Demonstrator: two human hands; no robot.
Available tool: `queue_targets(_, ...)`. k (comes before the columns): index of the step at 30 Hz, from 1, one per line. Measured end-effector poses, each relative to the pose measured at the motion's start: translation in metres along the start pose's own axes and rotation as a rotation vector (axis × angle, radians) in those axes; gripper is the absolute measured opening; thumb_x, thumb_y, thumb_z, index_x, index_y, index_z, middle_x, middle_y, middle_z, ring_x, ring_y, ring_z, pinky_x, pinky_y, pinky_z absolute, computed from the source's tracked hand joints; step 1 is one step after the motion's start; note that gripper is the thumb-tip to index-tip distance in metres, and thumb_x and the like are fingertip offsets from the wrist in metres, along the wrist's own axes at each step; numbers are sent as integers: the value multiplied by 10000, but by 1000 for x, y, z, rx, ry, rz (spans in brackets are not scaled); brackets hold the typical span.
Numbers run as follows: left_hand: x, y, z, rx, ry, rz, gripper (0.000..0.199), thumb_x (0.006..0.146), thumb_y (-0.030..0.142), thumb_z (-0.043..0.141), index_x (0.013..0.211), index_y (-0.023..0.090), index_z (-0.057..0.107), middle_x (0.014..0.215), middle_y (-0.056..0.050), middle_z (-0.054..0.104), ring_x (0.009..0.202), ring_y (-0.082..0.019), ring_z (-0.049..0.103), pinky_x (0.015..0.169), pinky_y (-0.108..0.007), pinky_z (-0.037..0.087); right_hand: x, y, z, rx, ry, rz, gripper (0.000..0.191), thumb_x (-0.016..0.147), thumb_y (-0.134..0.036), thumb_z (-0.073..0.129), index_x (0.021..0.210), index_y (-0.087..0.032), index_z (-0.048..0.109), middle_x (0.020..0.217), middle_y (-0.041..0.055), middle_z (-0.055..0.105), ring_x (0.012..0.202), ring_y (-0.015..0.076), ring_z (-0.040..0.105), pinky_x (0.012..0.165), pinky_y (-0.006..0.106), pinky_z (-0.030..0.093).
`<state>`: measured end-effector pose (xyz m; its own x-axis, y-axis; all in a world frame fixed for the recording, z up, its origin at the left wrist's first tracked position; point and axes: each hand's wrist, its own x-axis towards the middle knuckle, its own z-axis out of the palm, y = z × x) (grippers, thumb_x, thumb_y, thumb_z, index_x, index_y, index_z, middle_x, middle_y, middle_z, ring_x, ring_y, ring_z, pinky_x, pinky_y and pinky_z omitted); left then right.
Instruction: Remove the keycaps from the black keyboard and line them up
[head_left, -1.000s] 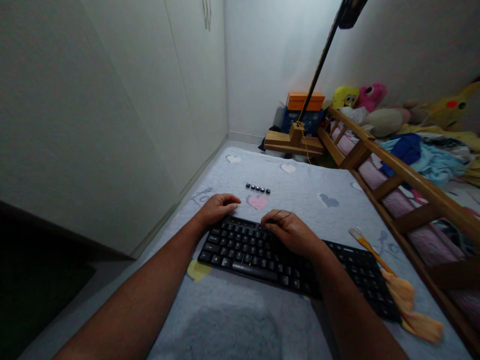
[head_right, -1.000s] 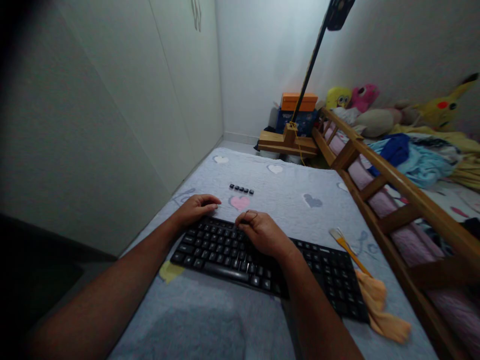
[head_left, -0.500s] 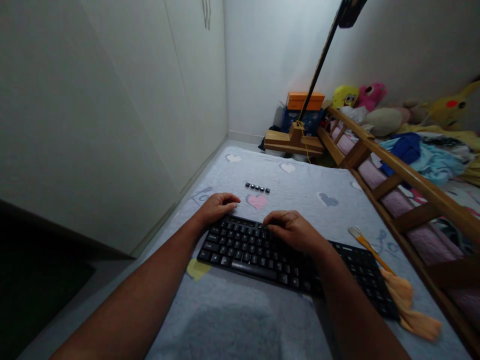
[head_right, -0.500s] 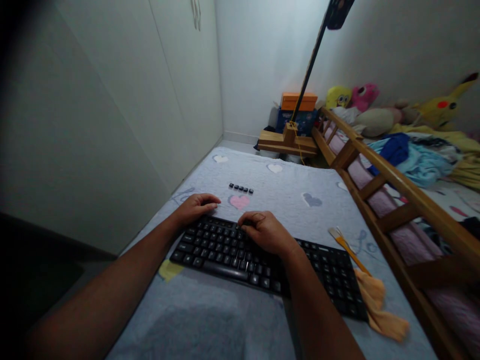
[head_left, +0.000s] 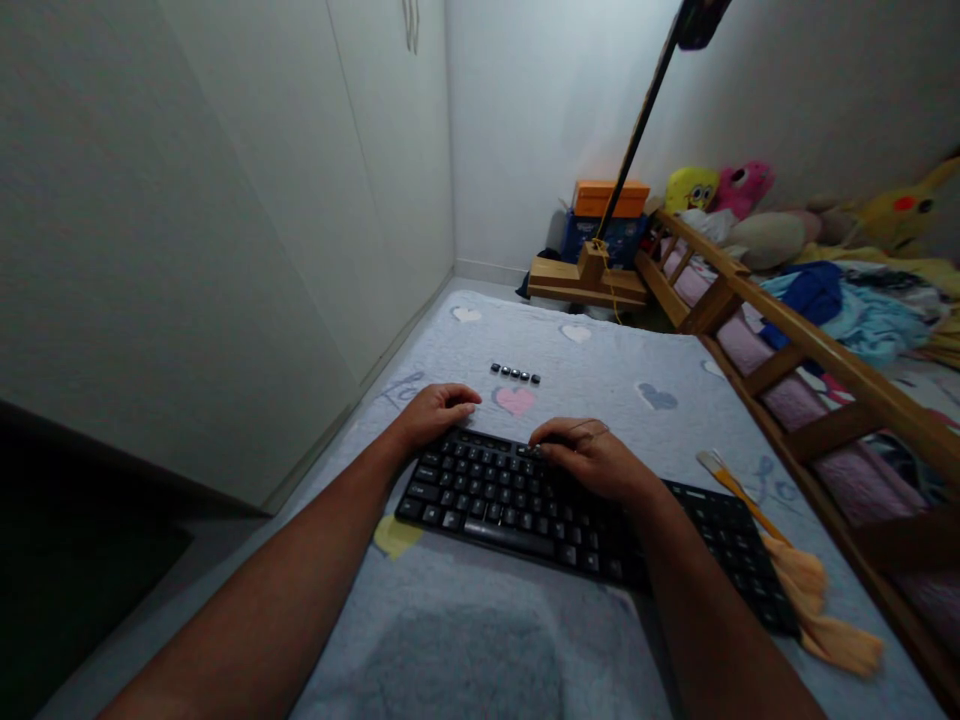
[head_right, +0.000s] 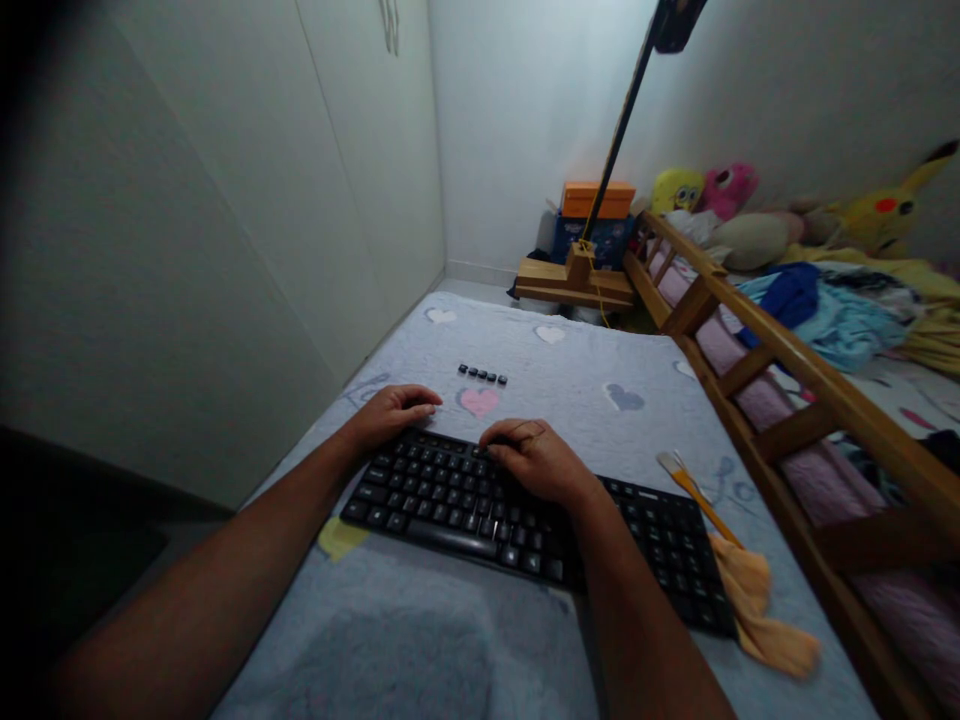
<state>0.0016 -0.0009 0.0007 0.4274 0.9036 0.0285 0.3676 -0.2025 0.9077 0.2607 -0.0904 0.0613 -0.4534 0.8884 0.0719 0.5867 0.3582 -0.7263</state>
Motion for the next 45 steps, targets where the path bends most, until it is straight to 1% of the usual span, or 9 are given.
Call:
queue_targets(7,-1,4,0,1,3,-4,355,744,390,599,980,143,696,953,-62,716,891,-234,639,860,-366,463,0,-1,-1,21,-3,-10,181,846,-187,519,917,-203,684,899,28,704,852,162,628,796,297,473)
queue_targets(11,-1,3,0,0,2,4,356,741,391,603,978,143,699,963,-64,714,903,-237,638,866,-367,462,-2,3,-3,105,-29,64,189,852,-215,507,941,-188,671,761,11,657,702,145,594,661,268,461)
queue_targets(13,0,2,0,7,-3,5,364,739,392,604,984,139,698,959,-66,715,903,-238,637,867,-369,461,-2,5,-3,156,-26,105,204,859,-231,498,971,-181,661,709,1,623,660,138,577,614,255,443)
queue_targets(18,2,-2,-1,12,-8,10,374,744,397,595,995,138,695,956,-63,715,897,-236,637,868,-374,465,-1,5,-4,175,-41,130,216,855,-246,501,989,-176,656,700,2,607,652,137,565,608,254,425)
queue_targets(23,2,-1,-1,14,-14,11,374,741,404,599,990,141,694,966,-61,718,913,-239,639,877,-376,464,0,3,-4,172,-48,137,217,854,-267,506,981,-176,656,691,2,596,648,139,553,598,256,412)
queue_targets(29,3,-1,-1,30,-16,14,376,745,409,596,990,139,693,959,-61,717,913,-239,640,880,-377,461,-2,8,-3,226,-29,162,233,856,-286,507,1021,-186,639,726,12,609,671,150,563,630,274,429)
queue_targets(37,2,-1,-1,27,-5,22,344,751,379,594,986,151,698,957,-58,716,900,-229,640,864,-370,464,-3,8,-6,263,-53,180,227,852,-286,507,1008,-185,637,717,9,606,665,145,552,632,270,424)
queue_targets(40,1,0,-1,36,-6,18,337,750,375,595,982,155,700,947,-54,716,885,-225,640,854,-367,466,-3,6,-6,231,-64,161,225,854,-281,509,1007,-186,644,710,5,602,664,144,553,619,266,418)
queue_targets(45,2,-1,0,32,-4,17,346,754,383,591,992,155,697,939,-51,715,872,-222,638,850,-369,468,2,-3,-5,70,-68,93,199,861,-222,495,961,-187,664,747,13,635,677,140,561,640,267,424)
